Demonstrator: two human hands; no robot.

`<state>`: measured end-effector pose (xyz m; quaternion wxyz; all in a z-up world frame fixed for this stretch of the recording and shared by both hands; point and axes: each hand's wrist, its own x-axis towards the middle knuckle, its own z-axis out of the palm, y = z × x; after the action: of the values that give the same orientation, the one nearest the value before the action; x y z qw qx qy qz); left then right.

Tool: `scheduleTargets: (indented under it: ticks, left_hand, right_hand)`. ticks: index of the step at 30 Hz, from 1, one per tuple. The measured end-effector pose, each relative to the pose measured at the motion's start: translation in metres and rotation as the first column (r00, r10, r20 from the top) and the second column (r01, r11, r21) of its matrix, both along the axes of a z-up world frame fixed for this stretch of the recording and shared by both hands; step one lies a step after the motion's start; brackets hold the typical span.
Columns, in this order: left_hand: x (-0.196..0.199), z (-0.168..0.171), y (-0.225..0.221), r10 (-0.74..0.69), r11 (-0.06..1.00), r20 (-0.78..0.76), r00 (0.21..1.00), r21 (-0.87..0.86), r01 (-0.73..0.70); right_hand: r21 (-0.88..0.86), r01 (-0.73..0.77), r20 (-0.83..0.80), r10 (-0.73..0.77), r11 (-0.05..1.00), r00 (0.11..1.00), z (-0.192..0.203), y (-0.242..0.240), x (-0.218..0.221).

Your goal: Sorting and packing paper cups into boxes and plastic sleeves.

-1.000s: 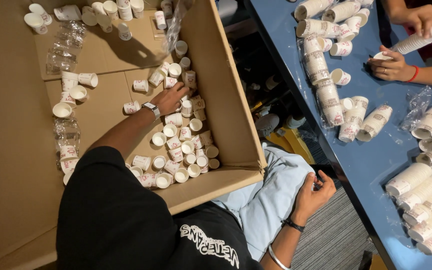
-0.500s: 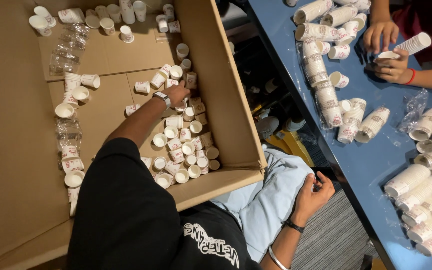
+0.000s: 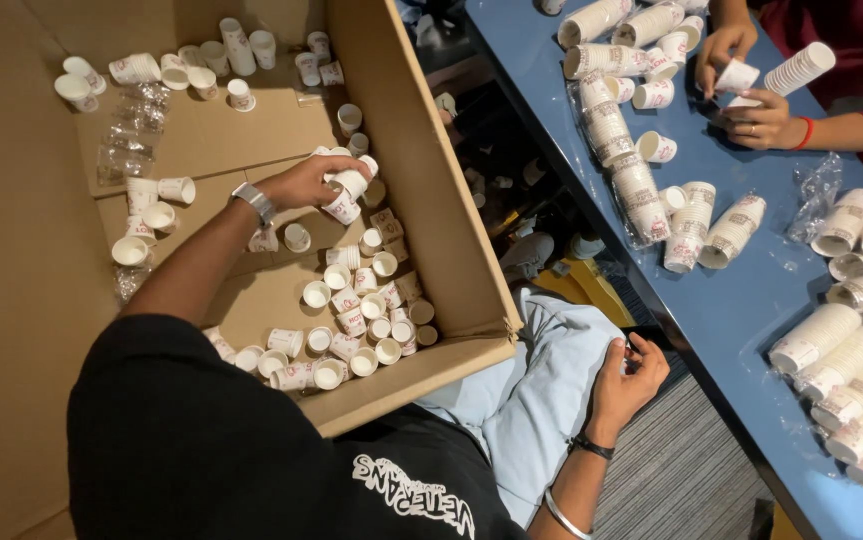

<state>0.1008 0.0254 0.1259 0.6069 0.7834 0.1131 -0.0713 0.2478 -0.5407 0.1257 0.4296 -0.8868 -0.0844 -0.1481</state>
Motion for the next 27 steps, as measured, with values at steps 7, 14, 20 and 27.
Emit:
scheduleTargets:
  ticks: [7,14,20,27]
  left_hand:
    - [0.056,0.130,-0.085,-0.115,0.912,0.249,0.962,-0.358,0.201]
    - [0.153,0.195,-0.263,-0.290,0.824,0.446,0.847,-0.333,0.458]
    - [0.212,0.185,-0.378,-0.472,0.773,0.581,0.663,-0.089,0.628]
    - [0.259,0.153,-0.430,-0.616,0.680,0.471,0.632,-0.087,0.728]
  right_hand:
    - [0.159,0.007,0.102,-0.023,0.987,0.995,0.069,0.021,-0.023]
    - [0.051,-0.321,0.499,0.254,0.946,0.829,0.173,0.057,-0.033]
    - [-0.038,-0.004,0.454,0.021,0.999,0.891,0.159,0.027,-0.008]
    - [0.154,0.159,0.400,-0.209,0.975,0.892,0.144,-0.024,-0.003]
